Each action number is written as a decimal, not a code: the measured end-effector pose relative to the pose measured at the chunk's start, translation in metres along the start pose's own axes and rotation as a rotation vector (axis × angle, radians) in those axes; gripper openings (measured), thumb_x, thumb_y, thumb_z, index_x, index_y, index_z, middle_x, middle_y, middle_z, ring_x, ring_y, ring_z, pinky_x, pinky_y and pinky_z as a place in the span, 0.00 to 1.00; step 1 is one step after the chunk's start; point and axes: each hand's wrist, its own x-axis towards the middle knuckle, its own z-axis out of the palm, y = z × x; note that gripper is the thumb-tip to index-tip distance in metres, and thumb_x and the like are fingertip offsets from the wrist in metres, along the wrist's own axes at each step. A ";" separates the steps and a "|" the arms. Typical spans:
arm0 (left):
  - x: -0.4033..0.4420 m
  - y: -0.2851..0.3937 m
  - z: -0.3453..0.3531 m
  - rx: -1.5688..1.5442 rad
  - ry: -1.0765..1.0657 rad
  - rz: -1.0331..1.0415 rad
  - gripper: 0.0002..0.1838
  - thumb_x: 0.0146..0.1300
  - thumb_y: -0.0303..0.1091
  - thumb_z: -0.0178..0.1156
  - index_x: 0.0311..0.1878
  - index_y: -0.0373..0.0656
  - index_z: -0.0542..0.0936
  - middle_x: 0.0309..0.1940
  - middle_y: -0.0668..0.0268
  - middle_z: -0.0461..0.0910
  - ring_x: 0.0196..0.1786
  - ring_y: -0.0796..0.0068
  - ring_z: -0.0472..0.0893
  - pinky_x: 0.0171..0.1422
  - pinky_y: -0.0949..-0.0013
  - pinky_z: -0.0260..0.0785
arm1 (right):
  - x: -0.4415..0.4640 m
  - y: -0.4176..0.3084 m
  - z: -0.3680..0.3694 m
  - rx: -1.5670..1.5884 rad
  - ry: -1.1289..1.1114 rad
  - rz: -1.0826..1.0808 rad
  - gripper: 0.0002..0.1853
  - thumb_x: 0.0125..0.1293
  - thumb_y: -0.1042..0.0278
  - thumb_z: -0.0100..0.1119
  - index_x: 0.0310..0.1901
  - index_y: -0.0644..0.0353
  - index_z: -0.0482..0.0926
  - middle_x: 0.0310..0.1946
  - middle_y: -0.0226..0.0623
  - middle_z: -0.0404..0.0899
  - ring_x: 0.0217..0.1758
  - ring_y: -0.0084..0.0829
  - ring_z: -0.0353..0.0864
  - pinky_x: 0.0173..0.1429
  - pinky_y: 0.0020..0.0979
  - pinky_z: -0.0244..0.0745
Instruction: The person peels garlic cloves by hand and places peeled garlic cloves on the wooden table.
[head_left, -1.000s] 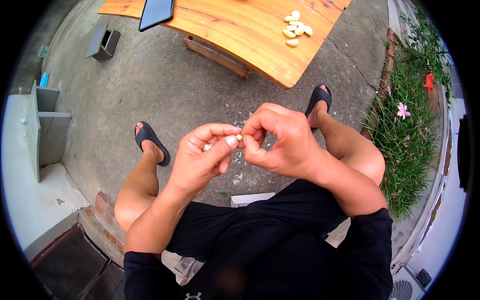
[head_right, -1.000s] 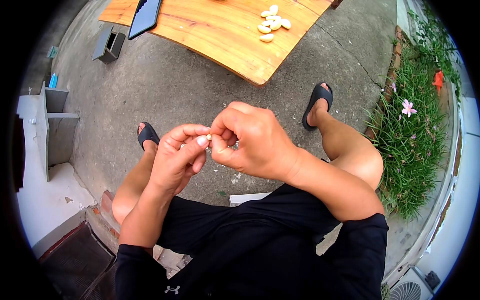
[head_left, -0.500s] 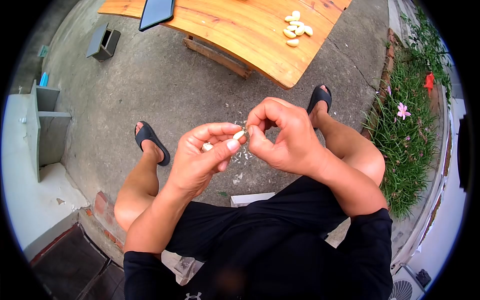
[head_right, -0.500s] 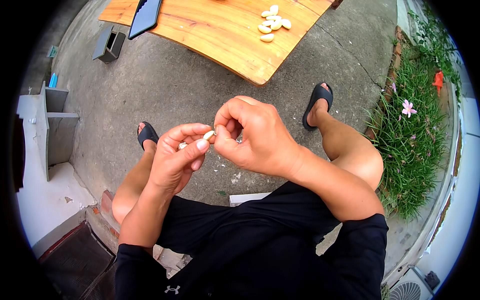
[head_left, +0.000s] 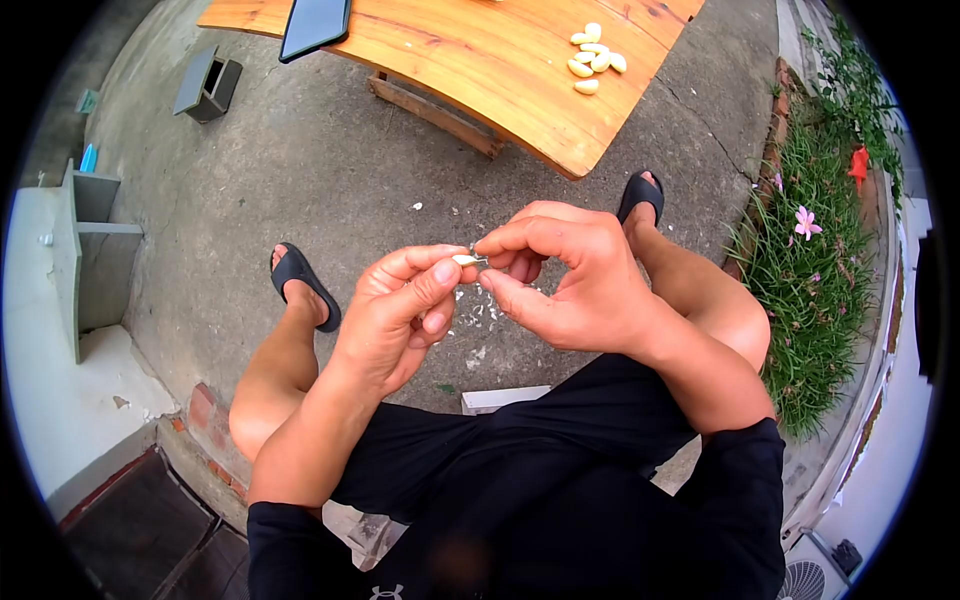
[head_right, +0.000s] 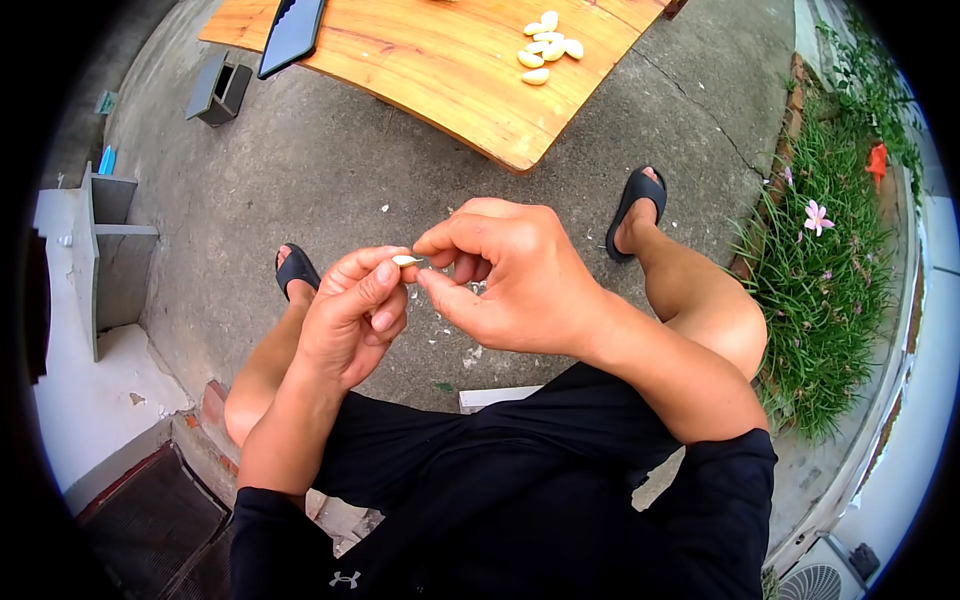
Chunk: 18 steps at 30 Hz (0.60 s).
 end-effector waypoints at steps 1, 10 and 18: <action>0.000 0.000 0.000 -0.011 0.001 -0.006 0.10 0.72 0.30 0.65 0.53 0.40 0.84 0.43 0.62 0.87 0.25 0.88 0.73 0.24 0.85 0.60 | -0.002 0.004 0.002 -0.011 0.003 -0.015 0.05 0.58 0.79 0.67 0.37 0.65 0.86 0.27 0.39 0.83 0.27 0.27 0.85 0.31 0.27 0.80; 0.000 -0.003 0.006 0.185 0.066 0.030 0.09 0.73 0.27 0.63 0.53 0.40 0.83 0.42 0.65 0.87 0.24 0.87 0.71 0.25 0.83 0.59 | -0.005 0.007 0.006 -0.071 -0.008 0.024 0.03 0.56 0.76 0.70 0.32 0.64 0.85 0.24 0.39 0.82 0.24 0.26 0.85 0.30 0.27 0.79; 0.000 -0.010 0.003 0.292 0.078 0.127 0.09 0.70 0.24 0.66 0.51 0.37 0.85 0.40 0.64 0.88 0.26 0.86 0.74 0.27 0.82 0.63 | -0.008 0.006 0.012 -0.110 0.042 0.064 0.04 0.55 0.75 0.70 0.29 0.64 0.83 0.23 0.38 0.81 0.23 0.28 0.84 0.29 0.28 0.79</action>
